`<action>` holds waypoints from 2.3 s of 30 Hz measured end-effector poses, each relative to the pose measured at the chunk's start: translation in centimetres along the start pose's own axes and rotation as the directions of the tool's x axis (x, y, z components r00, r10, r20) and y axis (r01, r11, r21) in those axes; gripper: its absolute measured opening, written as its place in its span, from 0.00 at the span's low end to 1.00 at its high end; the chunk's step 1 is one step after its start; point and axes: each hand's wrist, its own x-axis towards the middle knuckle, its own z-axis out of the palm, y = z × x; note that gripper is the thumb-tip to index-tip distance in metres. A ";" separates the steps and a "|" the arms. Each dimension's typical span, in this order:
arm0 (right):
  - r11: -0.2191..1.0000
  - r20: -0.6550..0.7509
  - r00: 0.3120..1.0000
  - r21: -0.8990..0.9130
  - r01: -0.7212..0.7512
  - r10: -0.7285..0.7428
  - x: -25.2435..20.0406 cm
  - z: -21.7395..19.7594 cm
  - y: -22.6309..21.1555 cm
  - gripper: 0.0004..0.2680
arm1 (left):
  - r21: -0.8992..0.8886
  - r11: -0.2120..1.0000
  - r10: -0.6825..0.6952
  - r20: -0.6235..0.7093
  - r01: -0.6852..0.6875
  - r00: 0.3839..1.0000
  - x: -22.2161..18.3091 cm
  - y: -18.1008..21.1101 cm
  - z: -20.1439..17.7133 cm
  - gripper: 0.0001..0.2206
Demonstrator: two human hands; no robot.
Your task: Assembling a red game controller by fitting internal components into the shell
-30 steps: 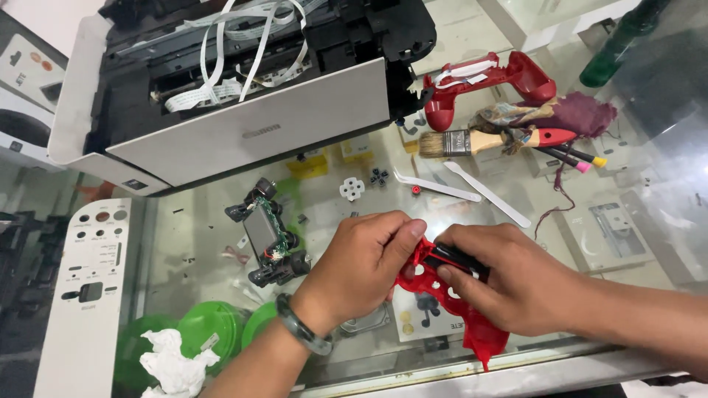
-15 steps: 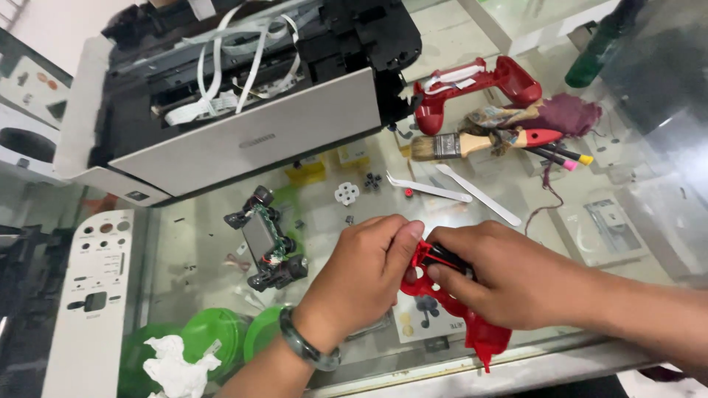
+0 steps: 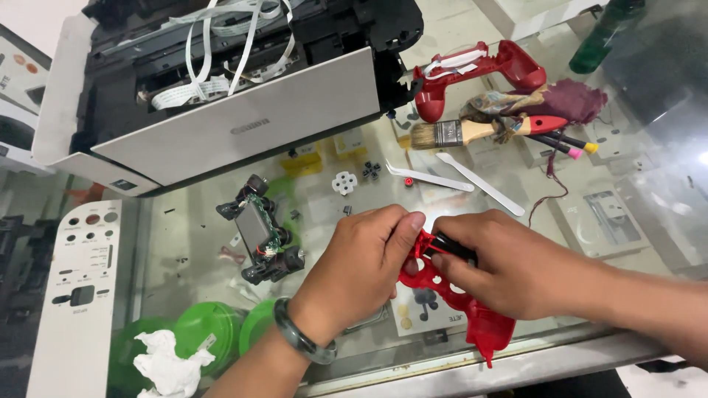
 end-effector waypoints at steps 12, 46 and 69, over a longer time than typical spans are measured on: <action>0.993 -0.045 0.993 0.048 0.109 -0.106 -0.1 -1.1 -1.0 0.10 | -0.180 0.971 -0.167 -0.043 0.157 0.985 0.0 2.1 -0.8 0.17; 0.997 0.091 0.994 -0.059 -0.048 0.053 -0.1 -1.6 -2.2 0.05 | -0.101 0.982 -0.163 -0.020 0.160 0.986 0.0 1.8 -1.2 0.17; 0.999 0.071 0.997 0.053 0.011 -0.014 -0.1 -1.7 -1.3 0.07 | -0.211 0.977 -0.026 -0.055 0.014 0.998 0.9 0.5 0.0 0.13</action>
